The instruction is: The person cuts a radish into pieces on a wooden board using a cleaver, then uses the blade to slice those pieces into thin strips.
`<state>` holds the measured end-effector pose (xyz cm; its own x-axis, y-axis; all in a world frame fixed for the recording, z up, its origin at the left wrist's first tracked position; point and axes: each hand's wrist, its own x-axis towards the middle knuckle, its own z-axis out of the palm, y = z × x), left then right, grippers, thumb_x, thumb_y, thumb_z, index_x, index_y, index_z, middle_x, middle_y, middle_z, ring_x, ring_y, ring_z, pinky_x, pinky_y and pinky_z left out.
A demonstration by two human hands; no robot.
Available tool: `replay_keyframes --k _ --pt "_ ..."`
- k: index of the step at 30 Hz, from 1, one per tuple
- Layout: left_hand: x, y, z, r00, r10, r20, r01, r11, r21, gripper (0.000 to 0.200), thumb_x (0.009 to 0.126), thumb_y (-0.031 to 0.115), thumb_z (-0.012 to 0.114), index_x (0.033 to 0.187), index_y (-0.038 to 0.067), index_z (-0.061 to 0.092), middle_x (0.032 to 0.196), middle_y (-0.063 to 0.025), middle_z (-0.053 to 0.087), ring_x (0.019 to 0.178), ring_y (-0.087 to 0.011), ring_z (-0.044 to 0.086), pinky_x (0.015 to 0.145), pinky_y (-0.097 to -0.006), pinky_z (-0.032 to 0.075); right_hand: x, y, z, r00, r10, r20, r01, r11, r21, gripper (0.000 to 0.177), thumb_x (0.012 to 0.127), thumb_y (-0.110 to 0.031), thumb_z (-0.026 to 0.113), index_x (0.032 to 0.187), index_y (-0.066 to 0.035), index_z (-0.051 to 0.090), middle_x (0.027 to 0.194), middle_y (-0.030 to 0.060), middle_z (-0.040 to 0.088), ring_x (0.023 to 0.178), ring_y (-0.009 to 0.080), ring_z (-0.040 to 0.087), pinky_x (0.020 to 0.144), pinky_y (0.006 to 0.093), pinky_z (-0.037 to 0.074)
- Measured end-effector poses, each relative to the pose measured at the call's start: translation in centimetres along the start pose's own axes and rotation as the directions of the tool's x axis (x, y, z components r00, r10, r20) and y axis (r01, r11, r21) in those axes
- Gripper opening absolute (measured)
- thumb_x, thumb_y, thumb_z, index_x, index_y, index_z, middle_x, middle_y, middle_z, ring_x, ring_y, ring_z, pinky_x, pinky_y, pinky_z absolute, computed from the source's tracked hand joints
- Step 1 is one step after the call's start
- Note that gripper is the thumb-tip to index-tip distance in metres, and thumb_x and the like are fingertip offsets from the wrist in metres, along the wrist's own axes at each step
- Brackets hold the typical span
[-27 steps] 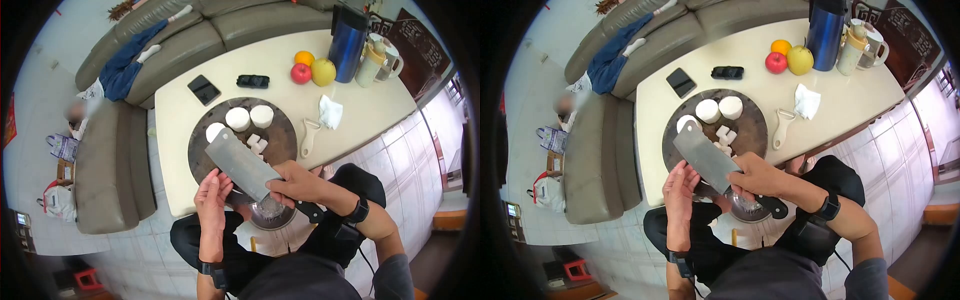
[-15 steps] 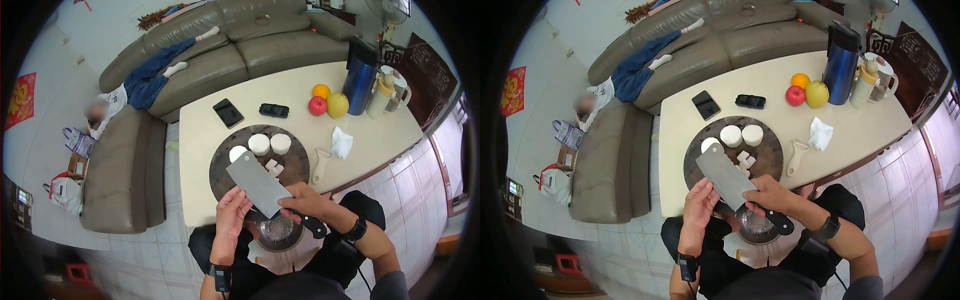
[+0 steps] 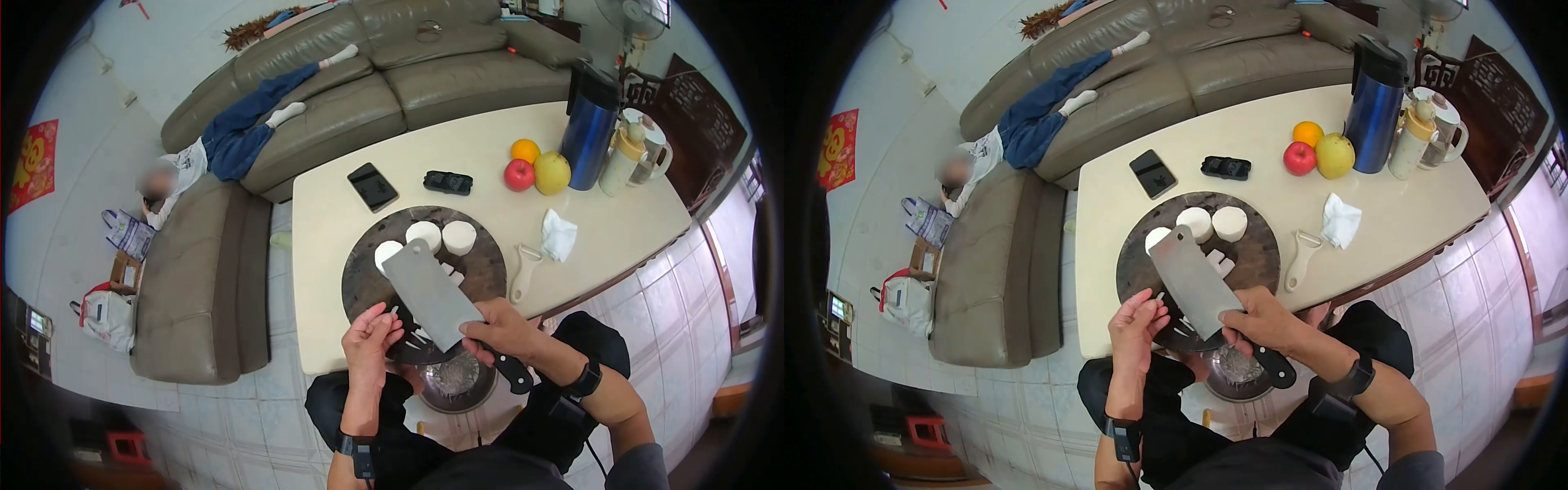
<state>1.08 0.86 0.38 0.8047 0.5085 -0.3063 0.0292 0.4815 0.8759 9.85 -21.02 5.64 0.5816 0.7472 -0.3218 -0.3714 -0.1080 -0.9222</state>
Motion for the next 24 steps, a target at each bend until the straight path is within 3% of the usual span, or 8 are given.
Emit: replay_keyframes --k 5,8,10,11,12,14,22,24 --pt "0.4 1.3 0.0 0.996 0.063 0.062 -0.076 0.964 0.257 0.026 0.087 0.000 0.062 0.114 -0.003 0.060 0.086 -0.0071 0.067 0.073 -0.0135 0.064 0.070 -0.0265 0.056 0.0 0.0 -0.4 0.998 -0.037 -0.050 0.035 0.999 -0.041 0.019 0.087 -0.011 0.053 0.074 0.002 0.054 0.060 0.0055 0.057 0.043 0.0109 0.053 0.041 0.0250 0.040" --pt "0.7 2.1 -0.9 0.971 -0.029 0.237 -0.074 0.907 0.415 0.023 0.086 -0.001 0.064 0.108 -0.003 0.062 0.083 -0.0050 0.066 0.070 -0.0114 0.063 0.068 -0.0235 0.053 -0.2 0.3 -0.7 0.998 -0.026 -0.051 0.023 0.997 -0.070 0.018 0.087 -0.011 0.053 0.074 0.002 0.054 0.060 0.0051 0.057 0.043 0.0107 0.053 0.041 0.0249 0.039" --pt "1.2 2.6 -1.6 0.913 -0.191 0.360 -0.104 0.744 0.660 0.019 0.083 -0.001 0.067 0.101 -0.003 0.065 0.081 -0.0040 0.066 0.070 -0.0103 0.062 0.065 -0.0223 0.051 -0.3 0.5 -0.8 0.999 -0.023 -0.047 0.018 0.995 -0.098 0.017 0.087 -0.011 0.053 0.075 0.002 0.053 0.060 0.0049 0.057 0.043 0.0106 0.052 0.041 0.0248 0.039" --pt "1.1 3.0 -1.5 0.923 -0.175 0.344 -0.173 0.610 0.773 0.011 0.080 0.000 0.070 0.090 -0.002 0.068 0.078 -0.0047 0.067 0.068 -0.0110 0.062 0.063 -0.0241 0.050 -0.5 0.5 -0.9 0.999 -0.032 -0.031 0.027 0.989 -0.145 0.017 0.087 -0.011 0.052 0.075 0.002 0.053 0.060 0.0048 0.057 0.043 0.0105 0.052 0.041 0.0248 0.039" --pt "1.4 3.2 -1.4 0.924 -0.175 0.339 -0.168 0.610 0.775 0.011 0.080 0.000 0.070 0.090 -0.002 0.068 0.078 -0.0047 0.067 0.068 -0.0110 0.062 0.063 -0.0241 0.050 -0.6 0.5 -0.9 0.999 -0.040 -0.014 0.037 0.981 -0.191 0.017 0.088 -0.011 0.052 0.075 0.002 0.053 0.059 0.0048 0.056 0.043 0.0104 0.052 0.041 0.0248 0.038" --pt "1.7 3.4 -1.5 0.922 -0.098 0.375 -0.331 0.303 0.894 0.007 0.077 -0.001 0.071 0.084 -0.001 0.069 0.076 -0.0067 0.067 0.067 -0.0124 0.062 0.062 -0.0261 0.050 -0.6 0.7 -0.7 0.999 -0.032 -0.008 0.030 0.981 -0.193 0.018 0.088 -0.011 0.051 0.075 0.001 0.053 0.059 0.0047 0.056 0.043 0.0103 0.052 0.041 0.0252 0.038" --pt "2.5 2.9 -2.7 0.904 0.147 0.402 -0.424 0.187 0.886 0.010 0.074 0.001 0.073 0.084 0.002 0.070 0.079 -0.0098 0.065 0.068 -0.0189 0.062 0.063 -0.0310 0.049 -1.1 0.5 0.3 0.999 -0.034 0.007 0.035 0.977 -0.210 0.019 0.089 -0.011 0.050 0.075 0.002 0.052 0.058 0.0054 0.054 0.042 0.0101 0.050 0.042 0.0279 0.039" --pt "2.6 2.8 -2.8 0.891 0.172 0.421 -0.451 0.209 0.868 0.010 0.074 0.000 0.072 0.084 0.002 0.070 0.080 -0.0100 0.064 0.069 -0.0202 0.062 0.064 -0.0316 0.049 -1.5 0.8 0.7 0.997 -0.054 -0.053 0.028 0.915 -0.402 0.020 0.088 -0.011 0.052 0.077 0.005 0.051 0.058 0.0131 0.054 0.044 0.0204 0.052 0.047 0.0343 0.043"
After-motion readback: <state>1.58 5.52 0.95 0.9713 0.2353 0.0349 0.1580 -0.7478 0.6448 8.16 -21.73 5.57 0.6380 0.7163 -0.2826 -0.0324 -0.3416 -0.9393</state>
